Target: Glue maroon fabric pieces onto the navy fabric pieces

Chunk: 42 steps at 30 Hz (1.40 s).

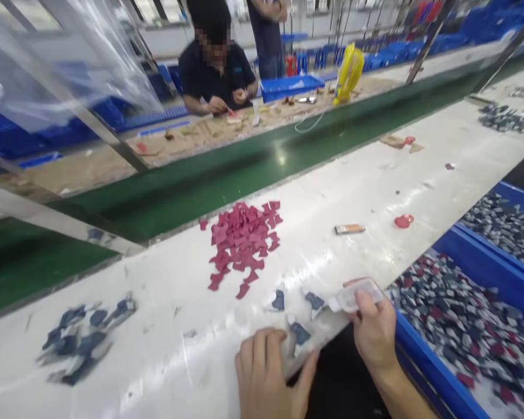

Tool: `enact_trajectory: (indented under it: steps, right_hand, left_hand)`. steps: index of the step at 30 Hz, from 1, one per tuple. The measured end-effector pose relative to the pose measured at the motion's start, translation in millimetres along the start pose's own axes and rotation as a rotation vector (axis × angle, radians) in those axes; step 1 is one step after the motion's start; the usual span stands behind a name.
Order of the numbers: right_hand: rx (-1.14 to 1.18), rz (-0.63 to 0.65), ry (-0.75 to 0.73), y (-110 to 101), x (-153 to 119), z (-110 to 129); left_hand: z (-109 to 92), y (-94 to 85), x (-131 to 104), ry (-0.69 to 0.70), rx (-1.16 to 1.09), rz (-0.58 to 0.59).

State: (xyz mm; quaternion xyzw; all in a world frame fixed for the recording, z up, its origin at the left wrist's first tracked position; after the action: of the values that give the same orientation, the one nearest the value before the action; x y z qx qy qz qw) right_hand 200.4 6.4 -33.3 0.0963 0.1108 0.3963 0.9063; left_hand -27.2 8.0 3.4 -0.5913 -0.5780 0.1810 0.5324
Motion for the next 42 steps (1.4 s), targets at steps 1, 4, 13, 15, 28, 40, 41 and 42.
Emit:
enact_trajectory:
  steps: [1, 4, 13, 15, 28, 40, 41, 42]
  right_hand:
    - [-0.038, 0.036, -0.029, 2.6, -1.9, 3.7]
    - [-0.160, 0.124, -0.122, 12.2, -7.5, 16.4]
    - [-0.347, 0.235, -0.281, 25.2, -17.8, 30.2]
    - [-0.371, 0.245, -0.294, 26.4, -18.3, 29.8]
    - [-0.518, 0.306, -0.368, 31.7, -20.7, 35.0]
    - [-0.702, 0.276, -0.539, 26.4, -17.1, 55.8]
    - [-0.697, 0.261, -0.548, 27.2, -16.6, 54.9]
    - [-0.691, 0.243, -0.557, 28.0, -16.1, 53.9]
  left_hand:
    - [-3.9, -1.5, 3.5, -0.011, -0.004, 0.013]
    - [-14.7, -2.4, 15.5, 0.001, -0.025, 0.039]
    - [-22.3, 5.5, 23.9, -0.059, -0.152, 0.040]
    - [-22.1, 5.6, 23.9, -0.063, -0.157, 0.035]
    - [-21.1, 4.0, 24.5, -0.077, -0.186, 0.029]
    - [-21.4, 4.4, 26.2, -0.093, -0.193, 0.035]
    - [-21.3, 4.4, 26.1, -0.094, -0.194, 0.035]
    - [-21.2, 4.4, 26.0, -0.093, -0.195, 0.035]
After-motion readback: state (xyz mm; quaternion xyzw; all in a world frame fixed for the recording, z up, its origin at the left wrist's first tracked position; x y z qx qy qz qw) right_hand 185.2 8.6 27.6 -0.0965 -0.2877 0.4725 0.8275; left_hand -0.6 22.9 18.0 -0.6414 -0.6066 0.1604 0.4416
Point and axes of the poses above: each hand's wrist, its own x-axis towards the middle knuckle, its own y-axis out of the palm, z = x × y, the point moved 7 cm from there along x, towards the middle knuckle, and after that the axes turned 2 degrees about y, right-handed, at the moved point
